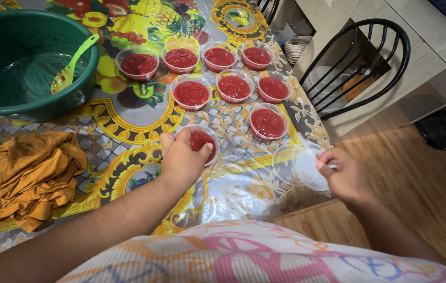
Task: The person scoops a red jam-like substance from a green bowl into multiple small clear plastic containers using a green spoon. After filling the containers, the person places lids on them and wipes the exterior with a yellow cloth.
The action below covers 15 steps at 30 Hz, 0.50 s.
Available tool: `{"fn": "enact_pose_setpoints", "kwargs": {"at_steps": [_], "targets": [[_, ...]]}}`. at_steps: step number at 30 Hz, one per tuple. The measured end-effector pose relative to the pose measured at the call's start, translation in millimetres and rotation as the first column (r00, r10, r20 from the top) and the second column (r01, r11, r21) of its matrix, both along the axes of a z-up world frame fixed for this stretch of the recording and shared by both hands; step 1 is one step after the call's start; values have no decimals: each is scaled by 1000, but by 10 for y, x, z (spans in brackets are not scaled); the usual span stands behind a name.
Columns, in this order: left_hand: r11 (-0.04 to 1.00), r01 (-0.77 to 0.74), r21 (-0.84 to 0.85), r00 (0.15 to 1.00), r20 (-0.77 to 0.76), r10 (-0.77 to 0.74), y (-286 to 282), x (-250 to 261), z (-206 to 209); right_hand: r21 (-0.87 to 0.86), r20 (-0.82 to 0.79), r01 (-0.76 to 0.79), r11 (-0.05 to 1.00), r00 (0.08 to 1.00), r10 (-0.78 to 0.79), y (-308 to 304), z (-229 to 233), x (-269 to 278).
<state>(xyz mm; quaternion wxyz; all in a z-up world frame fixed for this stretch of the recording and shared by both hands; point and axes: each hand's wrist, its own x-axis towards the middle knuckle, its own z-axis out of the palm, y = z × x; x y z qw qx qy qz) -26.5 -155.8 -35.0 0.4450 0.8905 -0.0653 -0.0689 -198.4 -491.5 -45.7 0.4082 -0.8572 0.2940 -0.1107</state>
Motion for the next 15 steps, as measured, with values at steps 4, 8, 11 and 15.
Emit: {"fn": "enact_pose_setpoints", "kwargs": {"at_steps": [4, 8, 11, 15], "targets": [[999, -43, -17, 998, 34, 43, 73, 34, -28, 136, 329, -148, 979, 939, 96, -19, 93, 85], [998, -60, 32, 997, 59, 58, 186, 49, -49, 436, 407, -234, 869, 912, 41, 39, 329, 162], [999, -46, 21, 992, 116, 44, 264, 19, -69, 674, 375, -206, 709, 923, -88, 179, 392, 293], [998, 43, -55, 995, 89, -38, 295, -56, -93, 730, 257, -88, 678, 954, -152, 503, 164, 532]]}}
